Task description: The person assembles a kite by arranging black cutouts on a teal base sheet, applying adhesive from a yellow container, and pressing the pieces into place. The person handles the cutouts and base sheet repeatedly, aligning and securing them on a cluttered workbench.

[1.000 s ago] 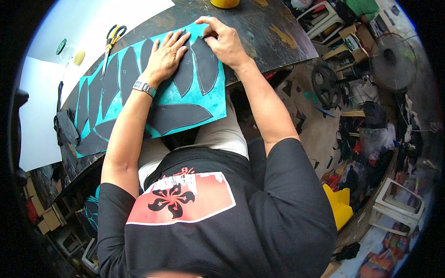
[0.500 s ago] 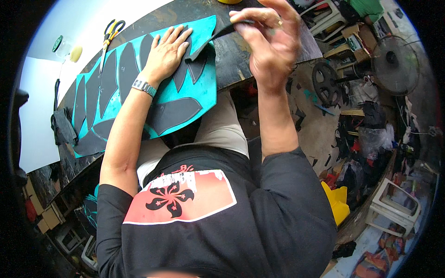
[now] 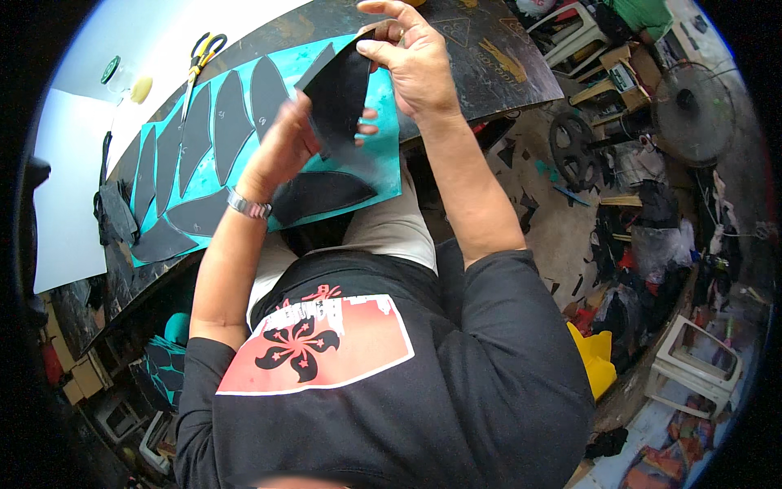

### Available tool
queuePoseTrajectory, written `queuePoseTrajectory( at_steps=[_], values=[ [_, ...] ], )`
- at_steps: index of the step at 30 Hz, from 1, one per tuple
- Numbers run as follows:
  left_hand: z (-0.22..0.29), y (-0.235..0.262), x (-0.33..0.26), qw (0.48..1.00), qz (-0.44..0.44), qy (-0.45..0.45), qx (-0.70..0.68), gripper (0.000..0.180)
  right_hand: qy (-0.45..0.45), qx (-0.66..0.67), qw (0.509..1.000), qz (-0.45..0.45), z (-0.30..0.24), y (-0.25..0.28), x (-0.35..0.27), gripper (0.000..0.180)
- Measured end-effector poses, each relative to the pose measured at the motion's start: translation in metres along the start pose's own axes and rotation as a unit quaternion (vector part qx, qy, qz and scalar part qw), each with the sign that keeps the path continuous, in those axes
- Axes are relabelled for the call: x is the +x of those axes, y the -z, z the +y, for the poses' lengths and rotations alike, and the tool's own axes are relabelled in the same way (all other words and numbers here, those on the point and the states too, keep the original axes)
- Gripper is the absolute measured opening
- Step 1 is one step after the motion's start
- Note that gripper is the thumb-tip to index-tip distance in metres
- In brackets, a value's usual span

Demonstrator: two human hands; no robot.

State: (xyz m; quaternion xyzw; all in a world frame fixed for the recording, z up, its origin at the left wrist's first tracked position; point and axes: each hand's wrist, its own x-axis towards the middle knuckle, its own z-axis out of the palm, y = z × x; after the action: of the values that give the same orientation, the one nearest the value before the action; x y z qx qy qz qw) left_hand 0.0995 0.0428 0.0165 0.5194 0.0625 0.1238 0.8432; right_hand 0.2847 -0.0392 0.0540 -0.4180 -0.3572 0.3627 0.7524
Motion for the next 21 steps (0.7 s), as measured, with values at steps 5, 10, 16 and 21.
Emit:
queuePoseTrajectory(
  at_steps=[5, 10, 16, 21],
  values=[
    [0.001, -0.011, -0.018, 0.985, 0.061, 0.1, 0.124, 0.04, 0.074, -0.091, 0.992, 0.046, 0.004, 0.01, -0.005, 0.047],
    [0.048, 0.055, -0.009, 0.963, 0.121, 0.123, 0.208, 0.044, 0.052, -0.08, 0.989, 0.11, -0.017, 0.027, -0.056, 0.065],
    [0.056, 0.095, 0.062, 0.906, 0.132, 0.002, 0.402, 0.046, -0.024, -0.124, 0.981, 0.145, 0.024, -0.024, -0.123, 0.059],
    [0.027, 0.087, 0.122, 0.864, 0.114, -0.045, 0.488, 0.04, -0.028, -0.136, 0.974, 0.181, 0.045, -0.035, -0.124, 0.052]
  ],
)
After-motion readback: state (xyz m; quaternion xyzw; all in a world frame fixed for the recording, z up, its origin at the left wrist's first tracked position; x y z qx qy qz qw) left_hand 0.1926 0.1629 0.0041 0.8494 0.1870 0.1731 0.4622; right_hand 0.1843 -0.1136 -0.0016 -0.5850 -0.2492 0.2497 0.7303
